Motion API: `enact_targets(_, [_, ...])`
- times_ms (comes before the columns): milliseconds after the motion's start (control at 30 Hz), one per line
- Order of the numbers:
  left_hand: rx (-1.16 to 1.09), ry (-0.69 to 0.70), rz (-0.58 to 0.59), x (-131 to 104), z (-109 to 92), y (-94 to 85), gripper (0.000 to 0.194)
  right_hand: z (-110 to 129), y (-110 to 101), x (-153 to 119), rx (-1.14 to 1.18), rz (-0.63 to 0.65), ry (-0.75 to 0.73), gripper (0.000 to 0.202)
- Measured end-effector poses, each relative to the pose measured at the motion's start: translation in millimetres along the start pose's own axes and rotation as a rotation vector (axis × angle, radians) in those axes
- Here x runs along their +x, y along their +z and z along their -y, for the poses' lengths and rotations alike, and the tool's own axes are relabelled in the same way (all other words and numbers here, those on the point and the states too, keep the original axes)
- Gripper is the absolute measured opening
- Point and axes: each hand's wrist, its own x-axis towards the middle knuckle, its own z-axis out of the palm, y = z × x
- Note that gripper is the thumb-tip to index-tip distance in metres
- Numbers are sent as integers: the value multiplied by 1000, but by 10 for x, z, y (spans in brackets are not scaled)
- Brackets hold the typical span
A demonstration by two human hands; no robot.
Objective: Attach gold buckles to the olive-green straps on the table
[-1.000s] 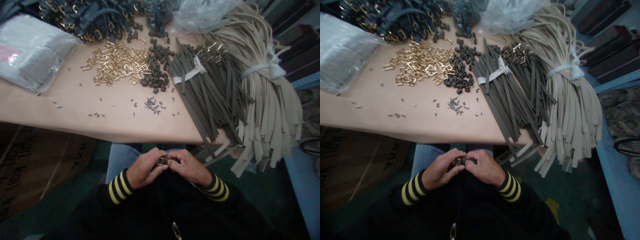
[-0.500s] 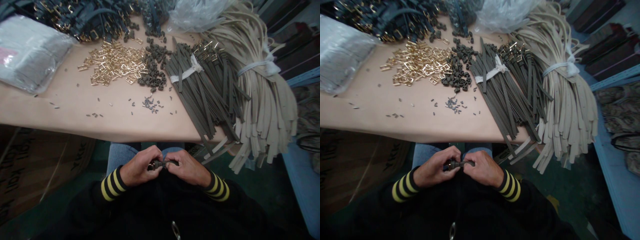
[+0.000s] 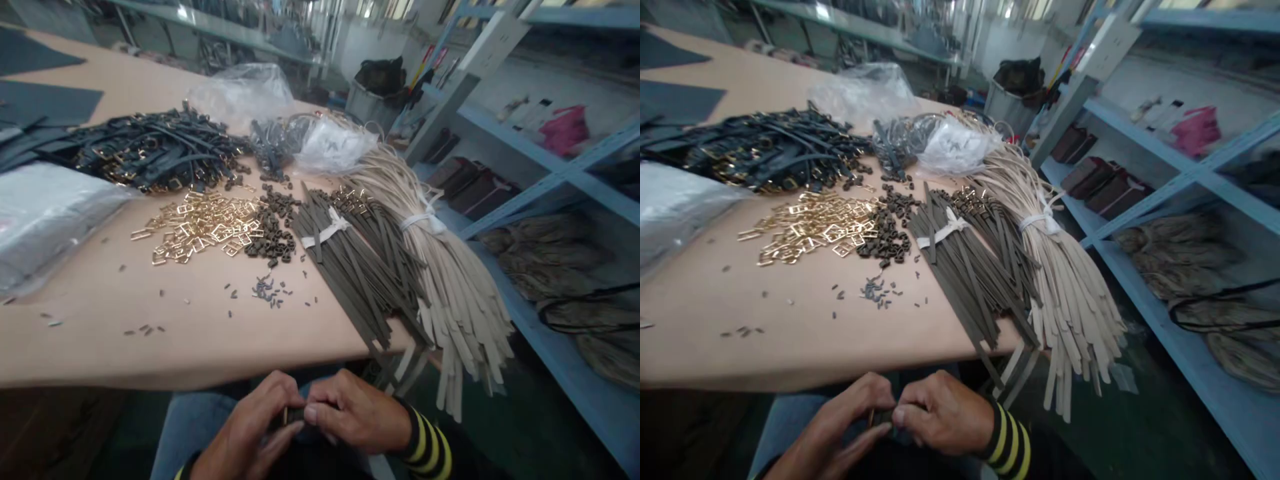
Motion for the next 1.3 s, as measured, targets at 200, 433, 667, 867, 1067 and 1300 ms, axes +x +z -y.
enact_targets(200, [405, 73, -387, 349, 267, -118, 47, 363, -819, 65, -284, -391, -64, 19])
enact_targets(433, [635, 214, -445, 550, 665, -85, 27, 136, -2000, 511, -400, -718, 81, 18])
enact_targets(667, [689, 205, -409, 547, 606, -61, 21, -75, -2619, 711, -654, -933, 172, 16])
enact_targets(867, [706, 193, -396, 552, 579, -35, 19, 135, -2148, 924, -766, -816, 67, 18])
enact_targets(1067, [726, 168, -421, 583, 484, -30, 17, 286, -1844, 1399, -773, -767, 59, 20])
enact_targets(1300, [553, 79, -475, 578, 421, -5, 19, 235, -1984, 1772, -618, -880, 22, 10])
